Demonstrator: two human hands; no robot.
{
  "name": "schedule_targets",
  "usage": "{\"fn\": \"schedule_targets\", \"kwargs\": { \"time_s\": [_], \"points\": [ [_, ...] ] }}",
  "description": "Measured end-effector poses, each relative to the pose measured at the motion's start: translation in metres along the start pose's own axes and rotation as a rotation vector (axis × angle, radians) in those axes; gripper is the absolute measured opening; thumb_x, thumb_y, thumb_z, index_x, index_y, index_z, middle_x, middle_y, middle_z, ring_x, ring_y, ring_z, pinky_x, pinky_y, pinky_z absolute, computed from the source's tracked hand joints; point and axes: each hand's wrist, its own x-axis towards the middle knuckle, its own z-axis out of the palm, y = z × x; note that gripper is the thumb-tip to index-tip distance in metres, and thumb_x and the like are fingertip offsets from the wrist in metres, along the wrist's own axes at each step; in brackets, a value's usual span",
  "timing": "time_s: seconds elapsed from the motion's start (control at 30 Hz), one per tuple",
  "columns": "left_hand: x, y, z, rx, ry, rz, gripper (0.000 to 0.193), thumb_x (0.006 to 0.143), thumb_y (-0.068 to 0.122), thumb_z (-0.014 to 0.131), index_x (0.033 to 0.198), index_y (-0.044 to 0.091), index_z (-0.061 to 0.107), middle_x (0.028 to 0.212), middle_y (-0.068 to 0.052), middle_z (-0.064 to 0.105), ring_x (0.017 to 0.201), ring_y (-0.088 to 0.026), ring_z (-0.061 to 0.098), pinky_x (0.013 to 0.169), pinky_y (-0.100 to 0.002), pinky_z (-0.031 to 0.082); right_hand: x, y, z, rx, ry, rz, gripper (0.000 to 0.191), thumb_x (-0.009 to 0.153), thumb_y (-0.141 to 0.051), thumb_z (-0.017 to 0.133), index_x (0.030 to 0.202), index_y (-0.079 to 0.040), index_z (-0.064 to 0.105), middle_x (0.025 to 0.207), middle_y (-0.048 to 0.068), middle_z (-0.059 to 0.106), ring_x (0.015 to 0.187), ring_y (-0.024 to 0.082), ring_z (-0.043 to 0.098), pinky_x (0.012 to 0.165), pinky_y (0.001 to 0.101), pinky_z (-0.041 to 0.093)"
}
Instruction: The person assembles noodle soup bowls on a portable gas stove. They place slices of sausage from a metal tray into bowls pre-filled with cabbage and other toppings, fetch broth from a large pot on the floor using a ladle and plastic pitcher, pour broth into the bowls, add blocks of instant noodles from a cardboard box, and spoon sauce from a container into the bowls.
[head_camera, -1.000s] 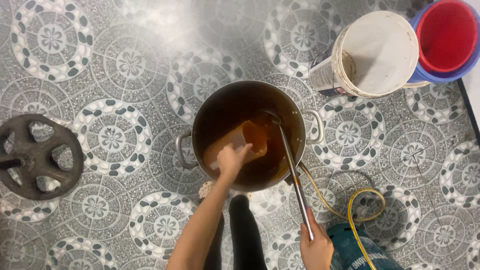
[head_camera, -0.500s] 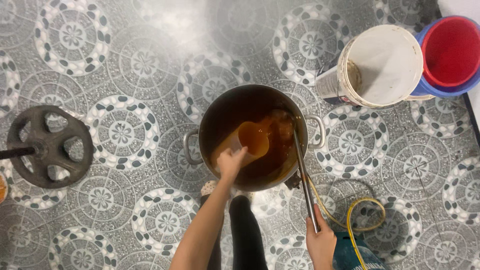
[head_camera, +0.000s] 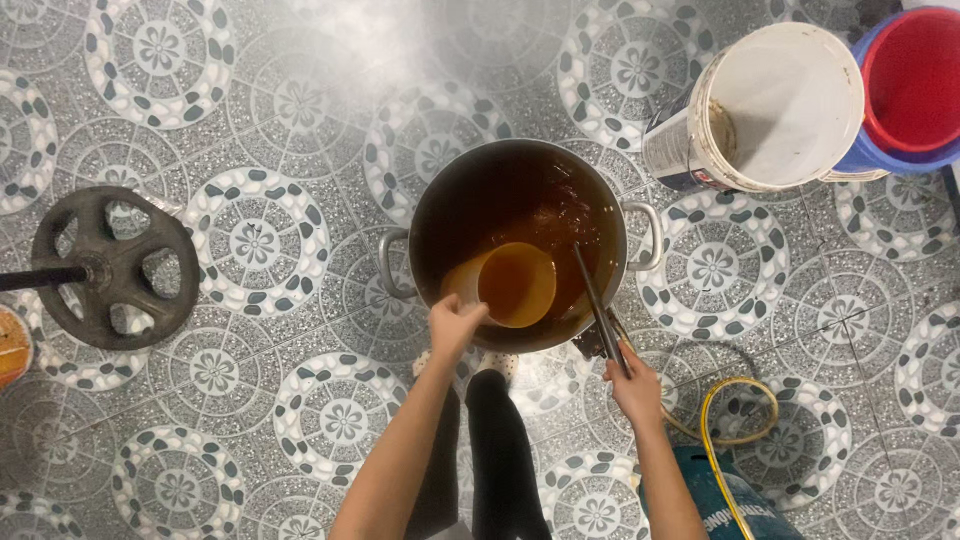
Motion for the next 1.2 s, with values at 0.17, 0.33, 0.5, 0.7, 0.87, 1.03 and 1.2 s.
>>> {"fn": "schedule_targets", "kwargs": {
  "time_s": [0.17,0.33,0.5,0.7,0.87,1.03,1.2],
  "points": [
    [-0.017,-0.003,-0.011,-0.022,-0.063,0.03,0.043,0.074,0.026,0.084,0.062,0.002,0.051,0.061,0.0,0.05,0.059,-0.008,0.044,0.051,-0.031,0.037,-0.01,-0.018,0.01,0.138,-0.002,0.113,0.054,0.093,-0.03,0.066,0.143,-0.01,0.06,0.085,0.012,0.079,0.055,0.017,0.064,0.054,0.0312,0.049],
    [-0.035,-0.006,-0.018,-0.182,-0.101,0.047,0.03,0.074,0.025,0.083,0.068,0.006,0.061,0.065,0.004,0.061,0.061,-0.006,0.051,0.053,-0.028,0.042,-0.035,-0.012,0.031,0.167,0.164,-0.149,0.055,0.094,-0.031,0.069,0.141,-0.004,0.062,0.107,0.019,0.076,0.081,0.023,0.069,0.07,0.0331,0.053],
    [-0.047,0.001,-0.027,-0.142,-0.103,0.026,0.042,0.077,0.029,0.084,0.064,0.004,0.052,0.062,0.001,0.055,0.058,-0.01,0.047,0.051,-0.031,0.037,-0.079,0.004,0.05,0.197,0.253,-0.209,0.051,0.094,-0.033,0.067,0.137,-0.005,0.062,0.129,0.016,0.071,0.098,0.024,0.075,0.082,0.0339,0.057],
    [-0.06,0.014,-0.042,-0.04,-0.02,0.029,0.041,0.075,0.03,0.082,0.061,0.004,0.053,0.058,-0.002,0.052,0.057,-0.012,0.046,0.051,-0.035,0.038,-0.127,-0.01,0.073,0.211,0.203,-0.295,0.042,0.094,-0.026,0.07,0.131,-0.006,0.065,0.128,0.017,0.067,0.099,0.024,0.073,0.079,0.0355,0.058],
    [-0.061,-0.002,-0.064,-0.218,-0.022,0.023,0.037,0.076,0.031,0.079,0.062,0.005,0.057,0.059,-0.001,0.06,0.056,-0.011,0.054,0.053,-0.031,0.044,-0.164,-0.02,0.083,0.331,0.113,-0.378,0.04,0.095,-0.022,0.068,0.131,-0.005,0.065,0.126,0.014,0.07,0.102,0.02,0.071,0.079,0.0332,0.059],
    [-0.058,-0.01,-0.088,-0.237,-0.006,0.083,0.04,0.076,0.03,0.081,0.061,0.002,0.057,0.057,-0.005,0.06,0.053,-0.011,0.051,0.05,-0.032,0.042,-0.199,-0.037,0.084,0.344,0.044,-0.423,0.033,0.096,-0.018,0.067,0.126,-0.005,0.069,0.114,0.01,0.076,0.1,0.016,0.072,0.081,0.029,0.058],
    [-0.056,-0.001,-0.127,-0.193,0.002,0.062,0.042,0.074,0.032,0.083,0.062,0.003,0.055,0.056,-0.004,0.061,0.051,-0.012,0.055,0.047,-0.031,0.043,-0.226,-0.052,0.086,0.379,-0.026,-0.456,0.027,0.095,-0.015,0.067,0.118,-0.002,0.072,0.107,0.009,0.078,0.097,0.015,0.073,0.08,0.0286,0.057]
  ]
}}
